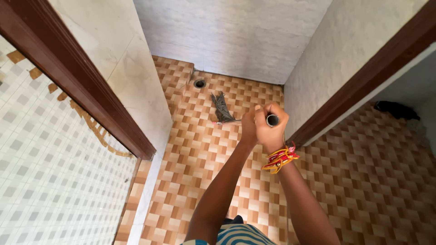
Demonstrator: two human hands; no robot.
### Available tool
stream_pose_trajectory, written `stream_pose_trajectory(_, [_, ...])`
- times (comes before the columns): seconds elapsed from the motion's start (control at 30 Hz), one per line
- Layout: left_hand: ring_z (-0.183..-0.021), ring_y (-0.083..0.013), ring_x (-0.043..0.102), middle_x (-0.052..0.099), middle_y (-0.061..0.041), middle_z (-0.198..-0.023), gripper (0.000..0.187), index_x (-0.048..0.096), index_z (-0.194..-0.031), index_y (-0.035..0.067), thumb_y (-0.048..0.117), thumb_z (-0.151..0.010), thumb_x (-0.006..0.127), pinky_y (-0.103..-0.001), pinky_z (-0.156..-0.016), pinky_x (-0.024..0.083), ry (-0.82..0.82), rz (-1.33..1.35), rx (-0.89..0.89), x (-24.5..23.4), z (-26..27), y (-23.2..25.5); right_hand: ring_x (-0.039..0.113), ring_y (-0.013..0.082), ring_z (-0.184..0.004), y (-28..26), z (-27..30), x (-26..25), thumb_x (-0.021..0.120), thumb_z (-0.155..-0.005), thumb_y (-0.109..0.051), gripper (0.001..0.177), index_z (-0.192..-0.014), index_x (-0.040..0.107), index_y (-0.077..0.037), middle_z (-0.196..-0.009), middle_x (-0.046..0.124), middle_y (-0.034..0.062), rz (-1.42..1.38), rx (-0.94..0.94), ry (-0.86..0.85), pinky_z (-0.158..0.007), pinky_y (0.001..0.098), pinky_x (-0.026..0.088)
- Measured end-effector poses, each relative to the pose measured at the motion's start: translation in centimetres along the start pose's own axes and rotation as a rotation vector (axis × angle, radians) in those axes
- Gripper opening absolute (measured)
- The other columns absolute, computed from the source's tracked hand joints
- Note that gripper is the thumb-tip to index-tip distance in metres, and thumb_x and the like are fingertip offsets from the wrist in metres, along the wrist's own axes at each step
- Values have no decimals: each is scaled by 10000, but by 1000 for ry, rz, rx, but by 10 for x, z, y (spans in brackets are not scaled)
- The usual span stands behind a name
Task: The person cleans the tiled floors of a bathroom and a hallway using a wet mop, moving between the spaces to ensure all areas are covered.
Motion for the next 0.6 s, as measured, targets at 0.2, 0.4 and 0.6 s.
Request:
stream_pose_trajectory(0.2, [-795, -176, 691, 699, -93, -817, 238, 643, -921, 50, 269, -867, 716, -341, -686, 516, -114, 2, 78, 10, 47, 81, 453, 55, -613, -59, 31, -28, 663, -949, 6, 335, -696, 449, -43, -636, 481, -20, -30, 41, 74, -550, 271, 395])
stream_pose_trajectory(0.4, [-733, -170, 667, 684, -99, -776, 242, 641, -901, 37, 262, -871, 723, -343, -664, 506, -245, 100, 62, -7, 108, 144, 409, 57, -632, -132, 81, -39, 676, -956, 10, 343, -717, 435, -43, -662, 452, -24, 49, 24, 99, -567, 267, 374])
stream_pose_trajectory(0.6, [-746, -171, 646, 647, -84, -768, 244, 590, -871, 49, 272, -933, 668, -338, -652, 491, -288, 35, 114, -19, 113, 162, 426, 64, -667, -156, 91, -31, 718, -991, -33, 348, -752, 464, -43, -697, 493, -19, 117, -36, 182, -605, 261, 394])
Point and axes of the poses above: each hand's wrist, its own z-axis away from the middle knuckle, its own x-axis out of the palm, y = z × x, the point moved 7 cm from there along -z, towards the middle knuckle
